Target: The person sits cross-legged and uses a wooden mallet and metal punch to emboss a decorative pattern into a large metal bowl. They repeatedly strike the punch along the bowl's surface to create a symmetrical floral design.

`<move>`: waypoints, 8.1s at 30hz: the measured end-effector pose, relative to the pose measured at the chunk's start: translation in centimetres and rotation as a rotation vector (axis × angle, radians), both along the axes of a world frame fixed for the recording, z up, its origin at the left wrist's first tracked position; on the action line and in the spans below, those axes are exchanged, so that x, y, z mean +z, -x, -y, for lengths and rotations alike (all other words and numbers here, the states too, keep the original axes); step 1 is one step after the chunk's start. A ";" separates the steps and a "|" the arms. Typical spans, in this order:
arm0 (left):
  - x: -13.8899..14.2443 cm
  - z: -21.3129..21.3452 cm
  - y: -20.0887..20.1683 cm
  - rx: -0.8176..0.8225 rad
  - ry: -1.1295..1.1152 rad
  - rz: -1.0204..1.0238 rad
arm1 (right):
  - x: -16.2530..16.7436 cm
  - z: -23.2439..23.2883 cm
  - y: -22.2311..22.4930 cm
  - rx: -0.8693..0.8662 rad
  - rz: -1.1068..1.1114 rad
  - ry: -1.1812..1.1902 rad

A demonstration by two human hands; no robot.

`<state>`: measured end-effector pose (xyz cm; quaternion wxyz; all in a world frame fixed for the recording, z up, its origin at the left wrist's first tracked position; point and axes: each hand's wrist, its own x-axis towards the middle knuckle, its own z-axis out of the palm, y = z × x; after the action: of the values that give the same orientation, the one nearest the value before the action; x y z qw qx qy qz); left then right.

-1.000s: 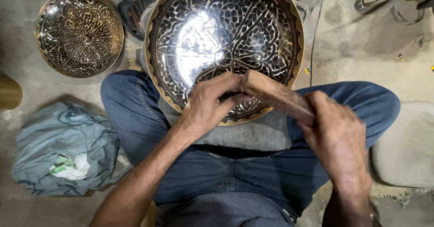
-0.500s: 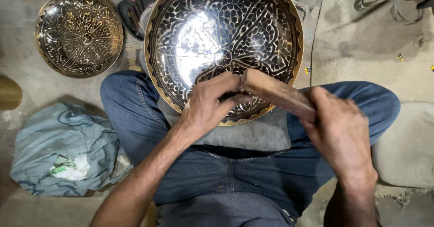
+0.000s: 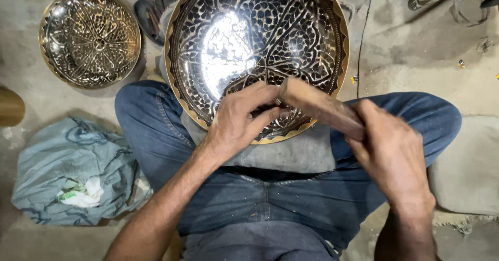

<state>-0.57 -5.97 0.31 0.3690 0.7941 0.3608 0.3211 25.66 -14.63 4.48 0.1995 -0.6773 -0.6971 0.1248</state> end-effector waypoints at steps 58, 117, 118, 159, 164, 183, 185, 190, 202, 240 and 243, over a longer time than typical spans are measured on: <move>-0.2 -0.3 0.3 0.063 0.055 0.047 | 1.9 -0.4 1.2 -0.019 0.049 0.039; 0.8 -0.1 0.1 0.078 0.021 0.084 | 0.9 -0.8 0.7 -0.045 -0.048 -0.001; 0.9 -0.2 0.2 0.076 -0.003 0.087 | 0.9 -0.8 0.9 -0.071 -0.086 0.037; -0.5 -0.8 0.3 0.011 0.042 0.097 | 0.5 -0.3 0.9 -0.097 -0.137 -0.022; -0.3 -0.6 0.2 0.014 -0.033 0.103 | 0.8 -0.6 1.3 -0.035 -0.033 -0.056; 0.5 -0.5 0.4 0.032 0.036 0.095 | 1.0 -0.5 0.4 -0.176 -0.218 -0.108; 0.4 -0.6 0.1 0.038 0.066 0.087 | 1.1 -0.6 0.5 -0.197 -0.248 -0.069; 0.2 -0.6 0.2 0.026 0.038 0.110 | 1.6 -0.7 1.0 -0.022 0.022 -0.117; 0.5 -0.5 0.3 0.033 0.030 0.114 | 0.3 -0.7 0.5 -0.102 -0.667 -0.101; 0.5 -0.7 -0.1 0.058 0.027 0.109 | -1.1 -0.7 -0.2 -0.119 -1.114 -0.290; 0.3 -0.7 -0.2 0.044 0.040 0.116 | -1.2 -0.5 -0.1 -0.220 -0.923 -0.174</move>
<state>-0.39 -5.27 0.60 0.3978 0.7584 0.3626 0.3675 25.80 -14.12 3.25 0.5560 -0.6015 -0.4679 0.3318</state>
